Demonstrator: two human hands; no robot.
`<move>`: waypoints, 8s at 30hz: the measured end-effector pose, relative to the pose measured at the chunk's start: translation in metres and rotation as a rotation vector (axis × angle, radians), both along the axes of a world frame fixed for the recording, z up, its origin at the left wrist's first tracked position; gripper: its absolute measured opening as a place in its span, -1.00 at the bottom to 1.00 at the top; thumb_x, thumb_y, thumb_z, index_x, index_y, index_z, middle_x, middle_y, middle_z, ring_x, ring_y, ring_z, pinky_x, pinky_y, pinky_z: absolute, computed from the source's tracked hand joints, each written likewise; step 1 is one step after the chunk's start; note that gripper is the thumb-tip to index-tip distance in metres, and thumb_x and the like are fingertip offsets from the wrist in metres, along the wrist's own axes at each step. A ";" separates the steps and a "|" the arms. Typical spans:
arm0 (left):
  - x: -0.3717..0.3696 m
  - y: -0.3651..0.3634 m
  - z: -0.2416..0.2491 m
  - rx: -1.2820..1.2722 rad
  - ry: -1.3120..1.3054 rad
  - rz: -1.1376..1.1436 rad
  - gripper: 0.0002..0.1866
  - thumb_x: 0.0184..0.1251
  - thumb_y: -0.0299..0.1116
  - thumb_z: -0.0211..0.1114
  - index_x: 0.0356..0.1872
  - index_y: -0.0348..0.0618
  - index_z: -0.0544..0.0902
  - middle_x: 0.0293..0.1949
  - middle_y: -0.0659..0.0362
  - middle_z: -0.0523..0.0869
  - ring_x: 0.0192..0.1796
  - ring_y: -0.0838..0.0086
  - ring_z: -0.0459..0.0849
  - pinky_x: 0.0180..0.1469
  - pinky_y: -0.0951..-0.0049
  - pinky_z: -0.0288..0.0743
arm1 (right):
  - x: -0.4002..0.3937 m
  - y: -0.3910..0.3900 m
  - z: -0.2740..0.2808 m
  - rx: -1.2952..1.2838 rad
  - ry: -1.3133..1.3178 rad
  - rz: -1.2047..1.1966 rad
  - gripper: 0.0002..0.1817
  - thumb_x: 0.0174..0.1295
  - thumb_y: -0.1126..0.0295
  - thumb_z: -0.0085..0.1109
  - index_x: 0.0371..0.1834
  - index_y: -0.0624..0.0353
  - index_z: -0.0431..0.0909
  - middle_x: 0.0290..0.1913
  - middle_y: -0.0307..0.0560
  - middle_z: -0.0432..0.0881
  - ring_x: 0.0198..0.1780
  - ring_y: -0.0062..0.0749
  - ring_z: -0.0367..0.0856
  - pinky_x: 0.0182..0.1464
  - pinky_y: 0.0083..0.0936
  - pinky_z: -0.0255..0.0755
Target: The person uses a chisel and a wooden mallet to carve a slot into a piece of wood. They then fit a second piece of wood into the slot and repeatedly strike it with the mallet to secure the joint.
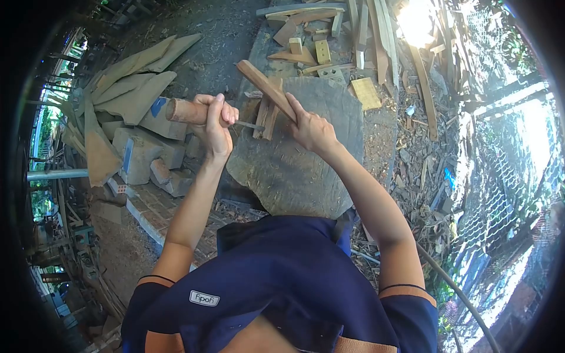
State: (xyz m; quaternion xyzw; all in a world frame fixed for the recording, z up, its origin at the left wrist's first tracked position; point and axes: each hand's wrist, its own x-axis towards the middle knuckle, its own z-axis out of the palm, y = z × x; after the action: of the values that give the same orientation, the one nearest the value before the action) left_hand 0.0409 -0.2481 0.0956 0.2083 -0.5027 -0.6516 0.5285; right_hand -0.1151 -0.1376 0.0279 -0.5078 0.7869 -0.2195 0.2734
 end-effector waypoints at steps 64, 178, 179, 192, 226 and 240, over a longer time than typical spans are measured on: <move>-0.033 -0.010 -0.011 -0.346 -0.189 0.263 -0.81 0.23 -0.47 0.32 -0.19 -0.25 0.53 -0.31 0.24 0.59 -0.12 0.48 0.63 -0.03 0.41 0.49 | 0.018 0.057 0.231 -0.722 0.174 0.359 -0.27 0.33 0.25 0.15 0.56 -0.19 0.11 -0.41 0.01 0.57 -0.57 -0.21 0.56 -0.40 -0.23 0.50; -0.017 -0.034 0.001 -0.086 -0.034 0.480 -0.47 0.47 -0.36 0.21 0.25 -0.24 0.09 -0.35 0.10 0.50 -0.57 0.61 0.49 -0.58 0.52 0.47 | -0.009 -0.014 0.000 0.007 -0.045 -0.018 -0.19 0.30 0.26 0.08 0.57 -0.18 -0.10 -0.02 0.39 0.63 0.06 0.29 0.59 0.14 0.01 0.47; -0.016 -0.034 0.002 -0.077 -0.045 0.492 -0.47 0.47 -0.36 0.21 0.24 -0.25 0.09 -0.33 0.09 0.50 -0.57 0.61 0.49 -0.58 0.51 0.47 | -0.009 -0.014 -0.002 -0.007 -0.033 -0.025 -0.20 0.28 0.26 0.08 0.57 -0.18 -0.07 -0.03 0.35 0.64 0.04 0.25 0.62 0.11 -0.01 0.48; -0.041 -0.038 -0.008 -0.140 -0.071 0.570 -0.57 0.42 -0.43 0.24 0.08 -0.26 0.17 -0.29 0.05 0.52 -0.60 0.61 0.52 -0.69 0.70 0.42 | -0.009 -0.014 -0.002 -0.028 -0.017 -0.025 -0.20 0.27 0.26 0.06 0.57 -0.17 -0.05 -0.05 0.33 0.65 0.03 0.24 0.63 0.12 -0.02 0.48; -0.034 -0.048 -0.027 -0.309 -0.203 0.565 -0.51 0.37 -0.44 0.31 0.15 -0.34 0.24 -0.17 0.04 0.52 -0.25 0.43 0.59 -0.21 0.38 0.53 | -0.028 -0.031 0.085 -0.276 -0.105 0.141 -0.29 0.36 0.09 0.03 0.56 -0.23 0.01 0.00 0.25 0.66 0.06 0.18 0.64 0.17 -0.02 0.47; -0.011 -0.095 -0.047 0.296 0.020 0.535 -0.47 0.44 -0.41 0.24 0.30 -0.19 0.19 -0.33 0.16 0.48 -0.58 0.65 0.40 -0.64 0.62 0.32 | -0.016 -0.026 -0.016 -0.030 0.008 -0.073 -0.21 0.28 0.16 0.03 0.58 -0.35 -0.08 -0.01 0.31 0.65 0.03 0.23 0.63 0.10 -0.02 0.50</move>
State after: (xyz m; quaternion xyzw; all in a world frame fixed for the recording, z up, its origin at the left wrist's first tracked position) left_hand 0.0302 -0.3428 0.0487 0.4016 -0.3245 -0.5573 0.6502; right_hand -0.1308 -0.1636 0.0117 -0.4835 0.8026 -0.2393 0.2545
